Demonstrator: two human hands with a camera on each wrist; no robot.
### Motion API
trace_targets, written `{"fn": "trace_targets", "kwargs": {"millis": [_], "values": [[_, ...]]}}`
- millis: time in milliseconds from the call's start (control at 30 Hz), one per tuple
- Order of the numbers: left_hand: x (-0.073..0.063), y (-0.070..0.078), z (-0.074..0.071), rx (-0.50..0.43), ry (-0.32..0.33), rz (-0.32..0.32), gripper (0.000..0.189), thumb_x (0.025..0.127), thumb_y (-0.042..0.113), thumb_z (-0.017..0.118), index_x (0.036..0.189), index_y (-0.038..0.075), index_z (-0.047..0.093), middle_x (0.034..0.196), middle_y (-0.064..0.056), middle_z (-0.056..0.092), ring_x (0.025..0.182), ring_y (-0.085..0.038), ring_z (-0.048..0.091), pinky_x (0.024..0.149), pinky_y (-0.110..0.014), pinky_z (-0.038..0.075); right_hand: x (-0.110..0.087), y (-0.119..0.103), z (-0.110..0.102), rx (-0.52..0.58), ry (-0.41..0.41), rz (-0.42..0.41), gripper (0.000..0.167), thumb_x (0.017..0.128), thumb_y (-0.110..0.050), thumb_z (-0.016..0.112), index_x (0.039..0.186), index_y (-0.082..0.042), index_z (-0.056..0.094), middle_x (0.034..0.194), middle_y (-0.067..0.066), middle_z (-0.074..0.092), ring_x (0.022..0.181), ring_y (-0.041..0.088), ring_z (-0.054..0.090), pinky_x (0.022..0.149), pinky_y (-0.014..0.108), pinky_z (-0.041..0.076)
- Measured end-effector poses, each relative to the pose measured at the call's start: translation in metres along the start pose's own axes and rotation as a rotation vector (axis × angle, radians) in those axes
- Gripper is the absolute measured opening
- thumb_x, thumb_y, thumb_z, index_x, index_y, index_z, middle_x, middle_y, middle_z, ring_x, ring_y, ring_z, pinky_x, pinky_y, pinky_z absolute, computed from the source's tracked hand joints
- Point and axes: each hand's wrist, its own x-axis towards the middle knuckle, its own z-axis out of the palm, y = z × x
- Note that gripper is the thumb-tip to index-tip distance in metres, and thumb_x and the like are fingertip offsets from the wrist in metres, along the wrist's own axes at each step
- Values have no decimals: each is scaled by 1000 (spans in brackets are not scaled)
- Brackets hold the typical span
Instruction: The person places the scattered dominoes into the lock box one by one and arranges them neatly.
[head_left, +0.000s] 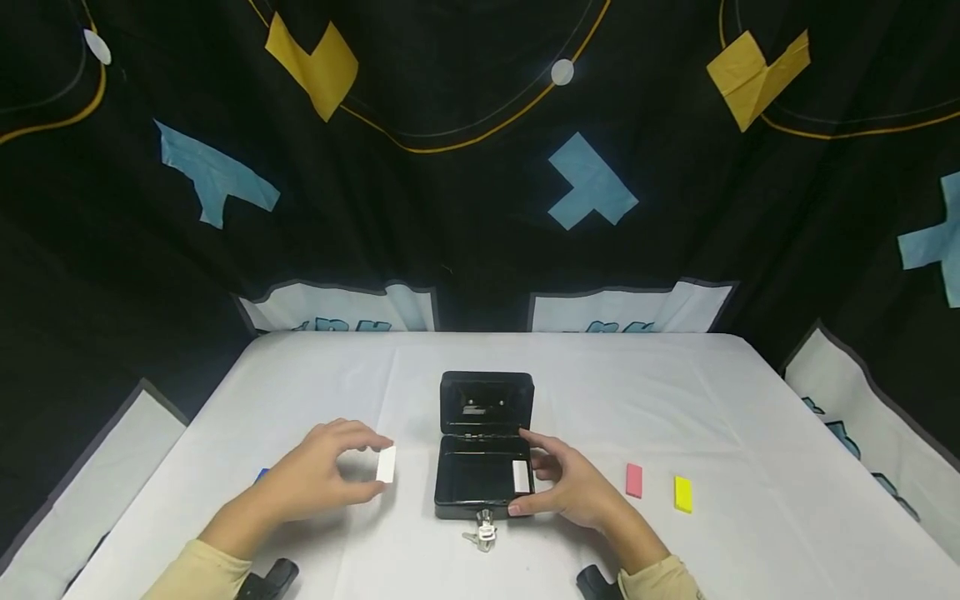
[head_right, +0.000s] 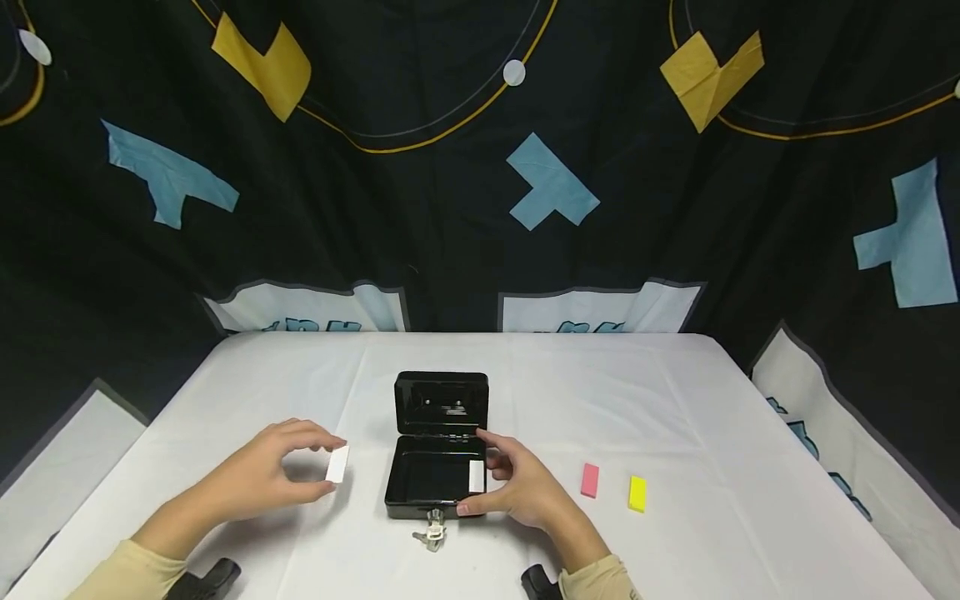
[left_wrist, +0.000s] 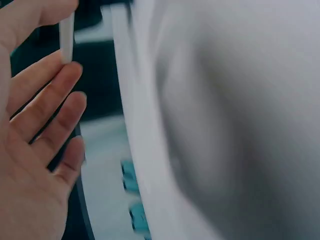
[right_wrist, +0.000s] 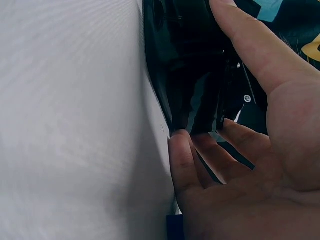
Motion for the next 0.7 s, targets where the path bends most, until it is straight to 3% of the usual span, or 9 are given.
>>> {"fn": "trace_targets", "kwargs": {"millis": [200, 300, 500, 700], "values": [[26, 29, 27, -11, 58, 78, 42, 77, 33, 86, 115, 21, 74, 109, 16, 66, 109, -12, 60, 97, -45, 49, 0, -1, -1, 8, 3, -11, 103, 61, -17, 98, 151, -17, 48, 124, 14, 59, 111, 31, 60, 97, 51, 50], [35, 40, 36, -42, 67, 67, 45, 77, 34, 86, 117, 20, 74, 111, 15, 65, 109, -10, 60, 97, -41, 51, 0, -2, -1, 2, 3, -16, 103, 61, -17, 98, 151, -16, 48, 124, 14, 59, 111, 31, 60, 97, 51, 50], [47, 57, 52, -100, 18, 48, 48, 79, 32, 85, 123, 17, 72, 114, 12, 64, 109, -11, 61, 96, -39, 52, -1, -1, 0, 0, -5, -13, 103, 61, -17, 98, 151, -16, 47, 126, 15, 60, 112, 33, 61, 97, 52, 50], [58, 65, 71, -59, -54, 92, 47, 82, 28, 84, 124, 12, 71, 113, 8, 62, 97, -9, 63, 85, -33, 55, -1, -1, 0, 26, -20, -18, 103, 62, -15, 98, 152, -14, 46, 124, 15, 61, 112, 34, 61, 97, 53, 50]]}}
